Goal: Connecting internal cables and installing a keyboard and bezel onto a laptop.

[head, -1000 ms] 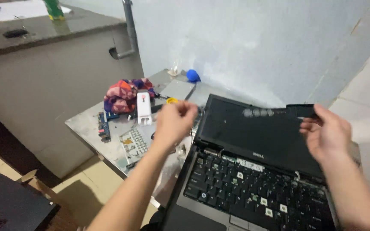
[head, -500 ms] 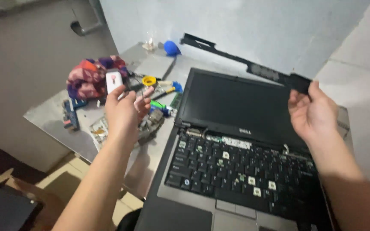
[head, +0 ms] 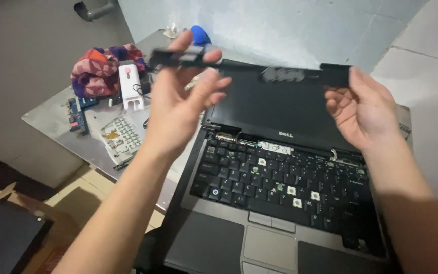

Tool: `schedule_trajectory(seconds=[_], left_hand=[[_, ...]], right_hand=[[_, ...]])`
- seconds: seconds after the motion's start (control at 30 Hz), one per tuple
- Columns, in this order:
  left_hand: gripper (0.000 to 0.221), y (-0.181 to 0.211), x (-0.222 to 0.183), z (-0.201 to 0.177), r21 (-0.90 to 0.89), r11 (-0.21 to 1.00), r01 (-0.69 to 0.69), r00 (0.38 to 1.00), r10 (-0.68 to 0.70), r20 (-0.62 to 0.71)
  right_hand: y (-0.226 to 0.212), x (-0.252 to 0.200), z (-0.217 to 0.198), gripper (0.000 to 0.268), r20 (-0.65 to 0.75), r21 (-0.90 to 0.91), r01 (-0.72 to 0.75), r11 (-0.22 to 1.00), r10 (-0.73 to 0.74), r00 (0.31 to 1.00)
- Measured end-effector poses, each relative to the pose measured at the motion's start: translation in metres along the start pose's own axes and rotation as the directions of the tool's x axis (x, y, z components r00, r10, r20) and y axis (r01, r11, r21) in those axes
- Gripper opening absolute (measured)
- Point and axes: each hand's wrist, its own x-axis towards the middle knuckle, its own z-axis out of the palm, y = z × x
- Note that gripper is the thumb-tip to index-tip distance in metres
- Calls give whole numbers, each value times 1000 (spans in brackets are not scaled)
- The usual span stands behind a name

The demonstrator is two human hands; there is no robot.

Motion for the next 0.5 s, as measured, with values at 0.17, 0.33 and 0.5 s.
schedule_trajectory(seconds=[0.17, 0.33, 0.5], left_hand=[[21, 9, 1, 0, -339, 929, 150, 935, -245, -256], [19, 2, 3, -8, -417, 900, 128, 848, -317, -424], [12, -7, 3, -11, -475, 870, 129, 802, -374, -466]], right_hand=[[-17, -34, 31, 52, 43, -384, 100, 918, -90, 995], [-47, -72, 16, 135, 281, 77, 547, 834, -545, 790], [-67, -130, -8, 78, 695, -236, 578, 781, -280, 662]])
